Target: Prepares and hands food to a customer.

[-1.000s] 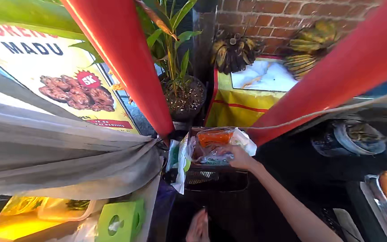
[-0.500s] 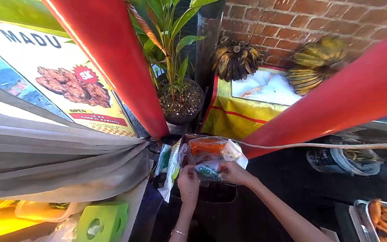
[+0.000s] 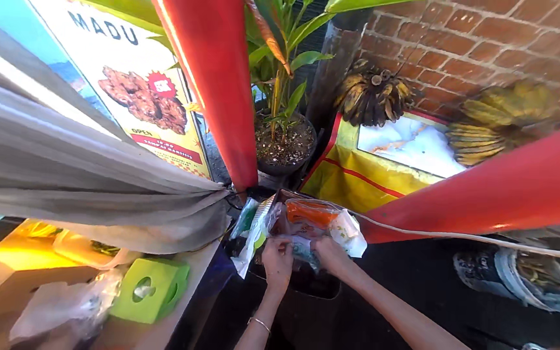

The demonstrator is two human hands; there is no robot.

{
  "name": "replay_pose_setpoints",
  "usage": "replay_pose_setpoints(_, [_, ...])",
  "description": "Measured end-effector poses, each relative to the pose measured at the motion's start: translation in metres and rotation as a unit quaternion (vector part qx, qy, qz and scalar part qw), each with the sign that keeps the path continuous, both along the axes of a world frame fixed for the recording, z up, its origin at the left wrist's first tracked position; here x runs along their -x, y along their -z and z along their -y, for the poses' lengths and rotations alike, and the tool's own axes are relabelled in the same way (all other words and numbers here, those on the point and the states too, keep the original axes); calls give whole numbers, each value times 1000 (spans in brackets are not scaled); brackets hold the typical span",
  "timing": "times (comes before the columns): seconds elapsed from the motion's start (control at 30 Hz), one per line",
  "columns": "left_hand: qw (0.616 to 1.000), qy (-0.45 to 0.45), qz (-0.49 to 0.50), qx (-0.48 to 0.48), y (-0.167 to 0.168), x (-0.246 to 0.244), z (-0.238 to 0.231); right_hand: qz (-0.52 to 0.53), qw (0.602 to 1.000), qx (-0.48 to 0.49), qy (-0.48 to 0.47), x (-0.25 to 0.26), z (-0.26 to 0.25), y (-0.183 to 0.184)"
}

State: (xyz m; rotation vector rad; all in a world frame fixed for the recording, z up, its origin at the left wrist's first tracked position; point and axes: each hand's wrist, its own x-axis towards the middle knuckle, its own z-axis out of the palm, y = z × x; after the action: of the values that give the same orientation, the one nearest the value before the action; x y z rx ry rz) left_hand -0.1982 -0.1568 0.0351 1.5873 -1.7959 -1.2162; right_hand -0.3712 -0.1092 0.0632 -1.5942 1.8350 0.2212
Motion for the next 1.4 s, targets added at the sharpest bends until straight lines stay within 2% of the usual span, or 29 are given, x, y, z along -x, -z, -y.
replay_pose_setpoints(0.1, [996, -83, -39, -8, -3, -2, 7, -14, 976, 216, 28, -3, -12, 13])
replay_pose_setpoints(0.17, [994, -96, -46, -5, -7, 0, 9, -35, 949, 300, 88, -1, -11, 11])
replay_pose_setpoints(0.23, [994, -95, -56, -1, -9, 4, 10, -15, 945, 277, 170, 3, -4, 1])
replay_pose_setpoints(0.3, [993, -92, -70, -6, -12, 9, 13, 21, 959, 215, 184, 7, 4, 1])
replay_pose_setpoints(0.4, [991, -81, -101, -29, -17, 15, 19, 59, 990, 82, 102, 9, 11, 4])
replay_pose_setpoints(0.47, [989, -81, -123, -32, -20, 18, 20, 27, 998, -41, 48, 5, 14, 3])
replay_pose_setpoints(0.53, [985, -88, -142, -35, -25, 18, 21, -11, 995, -98, 8, -2, 15, 2])
replay_pose_setpoints(0.67, [981, -96, -167, -31, -31, 13, 25, 0, 999, -49, -14, 2, 18, 2])
replay_pose_setpoints(0.8, [975, -91, -201, -12, -36, 13, 25, 79, 995, -21, 63, 18, 21, -2])
replay_pose_setpoints(0.9, [966, -40, -256, -17, -38, 16, 21, 110, 981, 54, 152, 29, 17, -13])
replay_pose_setpoints(1.0, [957, 40, -285, -36, -37, 24, 17, 129, 970, 131, 159, 37, 10, -29])
replay_pose_setpoints(1.13, [966, 193, -171, -11, -28, 42, 13, 118, 952, 265, 101, 31, -2, -45])
replay_pose_setpoints(1.27, [981, 173, -87, 4, -18, 57, 9, 147, 882, 438, 95, 7, -3, -82])
replay_pose_setpoints(1.33, [983, 178, -29, -27, -22, 60, 18, 207, 839, 485, 136, 0, -4, -104])
replay_pose_setpoints(1.4, [980, 188, -16, -69, -20, 60, 27, 270, 801, 506, 175, -3, -4, -121])
